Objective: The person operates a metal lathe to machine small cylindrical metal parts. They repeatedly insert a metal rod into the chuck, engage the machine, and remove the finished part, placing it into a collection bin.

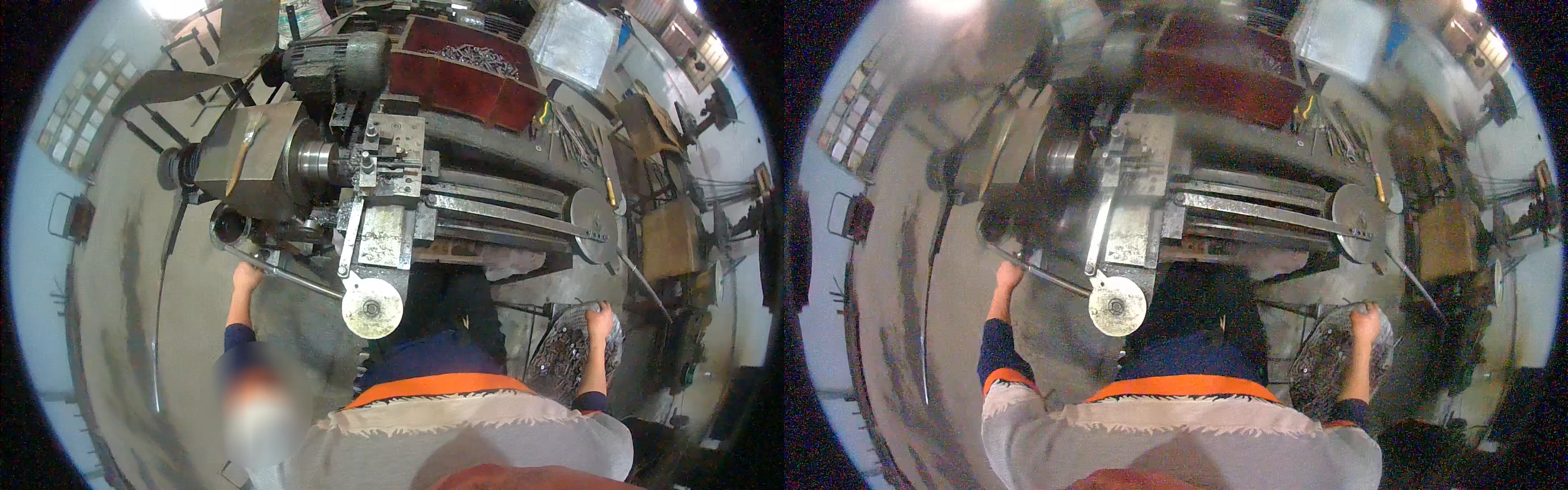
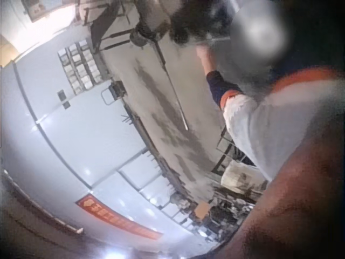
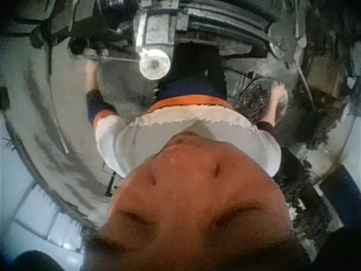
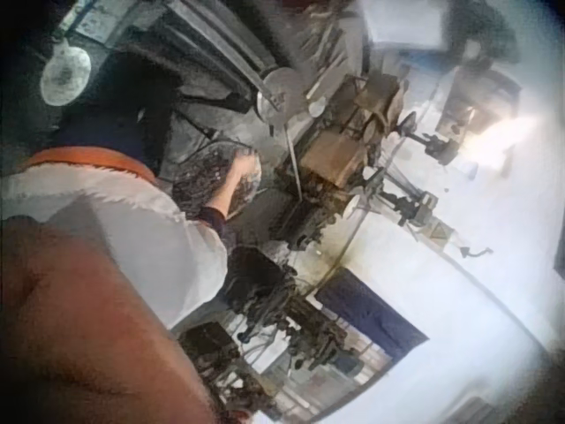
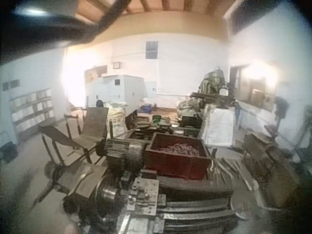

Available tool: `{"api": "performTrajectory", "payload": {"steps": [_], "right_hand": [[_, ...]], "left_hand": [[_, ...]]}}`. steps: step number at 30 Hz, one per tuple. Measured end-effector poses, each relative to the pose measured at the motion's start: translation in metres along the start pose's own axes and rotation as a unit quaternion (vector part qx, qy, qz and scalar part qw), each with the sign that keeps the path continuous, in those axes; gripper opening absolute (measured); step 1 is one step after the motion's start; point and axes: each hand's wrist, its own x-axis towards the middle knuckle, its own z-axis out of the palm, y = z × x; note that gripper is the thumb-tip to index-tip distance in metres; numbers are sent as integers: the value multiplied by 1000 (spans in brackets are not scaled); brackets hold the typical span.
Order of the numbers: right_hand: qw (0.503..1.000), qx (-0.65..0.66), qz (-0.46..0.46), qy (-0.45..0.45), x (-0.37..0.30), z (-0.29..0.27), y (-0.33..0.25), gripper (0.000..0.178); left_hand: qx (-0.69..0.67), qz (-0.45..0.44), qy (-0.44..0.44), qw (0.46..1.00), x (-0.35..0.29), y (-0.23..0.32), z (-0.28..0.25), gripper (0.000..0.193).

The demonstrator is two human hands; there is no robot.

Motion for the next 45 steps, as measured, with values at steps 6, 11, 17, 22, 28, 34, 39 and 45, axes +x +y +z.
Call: {"api": "performTrajectory", "payload": {"steps": [6, 11, 17, 22, 28, 34, 39, 45], "right_hand": [[990, 126, -29, -54, -5, 0, -35, 35], [989, 119, -73, -43, 1, -58, -96, 37], [962, 181, -206, 14, 41, -114, -166, 35], [846, 330, -417, -31, 20, -166, -333, 40], [642, 276, -715, -11, -56, -174, -534, 35], [723, 28, -685, -81, -106, -158, -609, 29], [739, -5, -662, -129, -101, -159, -612, 27], [732, -22, -681, -22, -100, -169, -597, 31]], "left_hand": [[-160, -85, 216, 959, 22, -3, 90, 41], [-247, -136, -117, 952, 8, -2, 56, 35], [-11, -78, -59, 995, 7, -4, 26, 40], [-114, 18, -41, 992, -19, -22, -4, 35], [-129, 56, 285, 948, -77, -62, -177, 33], [135, -107, 323, 931, -137, -188, -168, 51], [49, -200, 270, 941, -183, -29, -173, 49], [126, -149, 204, 959, -194, 14, -173, 38]]}}
